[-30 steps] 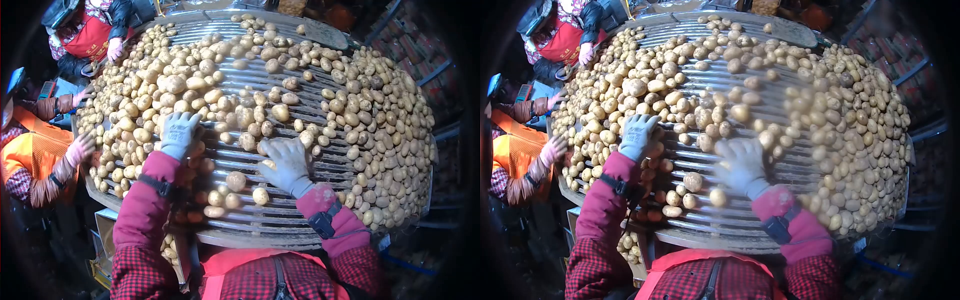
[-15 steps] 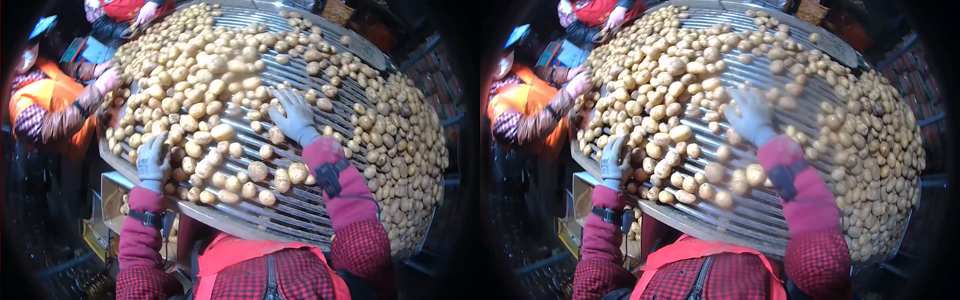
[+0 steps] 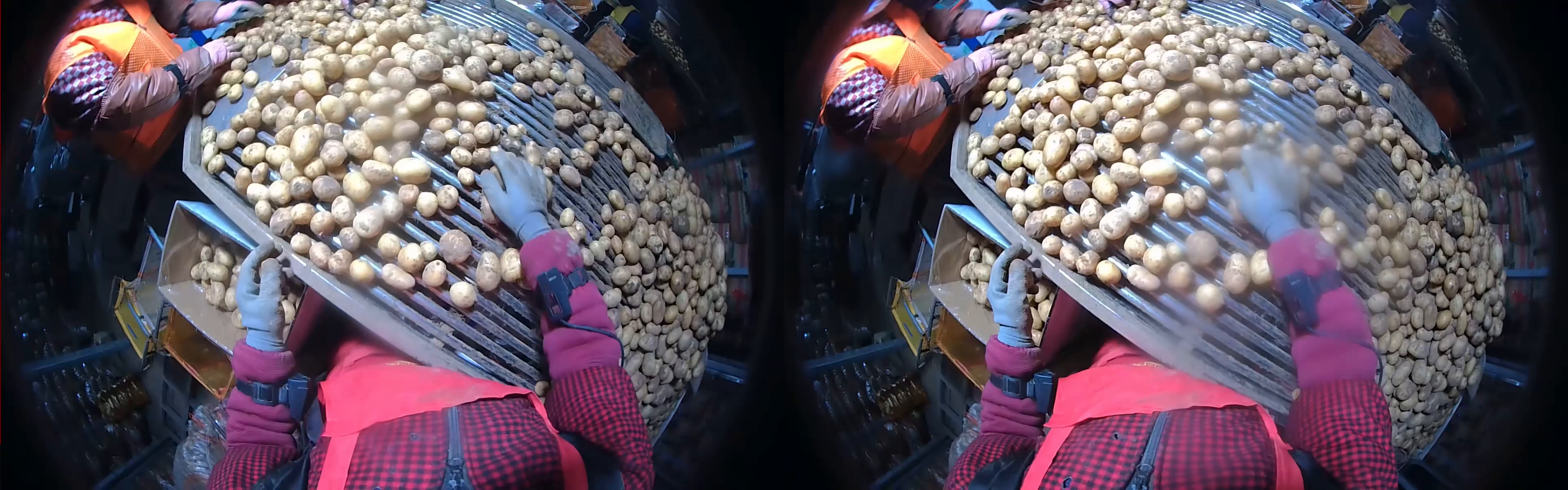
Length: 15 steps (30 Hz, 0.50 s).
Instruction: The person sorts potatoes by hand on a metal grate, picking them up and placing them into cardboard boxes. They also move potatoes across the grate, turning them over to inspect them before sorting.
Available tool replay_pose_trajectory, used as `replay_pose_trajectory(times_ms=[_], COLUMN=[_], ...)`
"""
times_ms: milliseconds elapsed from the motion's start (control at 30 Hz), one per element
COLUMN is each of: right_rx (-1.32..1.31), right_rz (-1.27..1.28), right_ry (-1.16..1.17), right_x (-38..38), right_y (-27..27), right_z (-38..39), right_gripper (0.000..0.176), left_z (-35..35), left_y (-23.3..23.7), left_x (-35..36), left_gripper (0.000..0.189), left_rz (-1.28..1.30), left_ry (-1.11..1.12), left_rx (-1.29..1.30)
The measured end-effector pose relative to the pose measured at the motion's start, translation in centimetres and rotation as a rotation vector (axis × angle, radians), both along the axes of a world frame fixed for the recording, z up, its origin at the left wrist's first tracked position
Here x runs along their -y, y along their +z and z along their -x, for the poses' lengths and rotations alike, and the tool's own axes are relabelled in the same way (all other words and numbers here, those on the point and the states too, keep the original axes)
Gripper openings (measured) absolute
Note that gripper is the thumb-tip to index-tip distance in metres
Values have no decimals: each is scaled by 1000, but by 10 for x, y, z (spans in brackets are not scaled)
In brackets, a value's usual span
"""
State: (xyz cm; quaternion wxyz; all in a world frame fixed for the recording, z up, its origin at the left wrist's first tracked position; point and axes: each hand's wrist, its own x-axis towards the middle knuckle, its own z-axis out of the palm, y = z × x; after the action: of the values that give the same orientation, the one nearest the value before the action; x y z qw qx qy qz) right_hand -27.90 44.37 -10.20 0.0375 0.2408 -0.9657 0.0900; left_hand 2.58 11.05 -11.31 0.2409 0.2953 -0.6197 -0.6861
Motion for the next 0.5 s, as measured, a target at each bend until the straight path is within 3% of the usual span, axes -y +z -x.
replay_pose_trajectory(times_ms=[100,167,233,300,400,500], right_rx=[-49,-234,-256,-33,-64,-102], right_rz=[358,184,125,100,110,210], right_ry=[208,235,220,147,173,324], right_x=[1,3,3,1,1,-3], right_y=[-3,-7,-6,-4,-5,-12], right_z=[-36,-65,-74,-75,-77,-68], right_gripper=[26,36,41,48,47,45], left_z=[-20,-35,-51,-77,-125,-178], left_y=[-1,-7,-1,-15,-23,-31], left_x=[8,16,21,34,37,39], left_gripper=[38,43,61,64,56,59], left_rz=[-79,-160,-342,-422,-375,-277], left_ry=[16,60,178,252,203,456], left_rx=[-21,-83,-45,-47,-130,30])
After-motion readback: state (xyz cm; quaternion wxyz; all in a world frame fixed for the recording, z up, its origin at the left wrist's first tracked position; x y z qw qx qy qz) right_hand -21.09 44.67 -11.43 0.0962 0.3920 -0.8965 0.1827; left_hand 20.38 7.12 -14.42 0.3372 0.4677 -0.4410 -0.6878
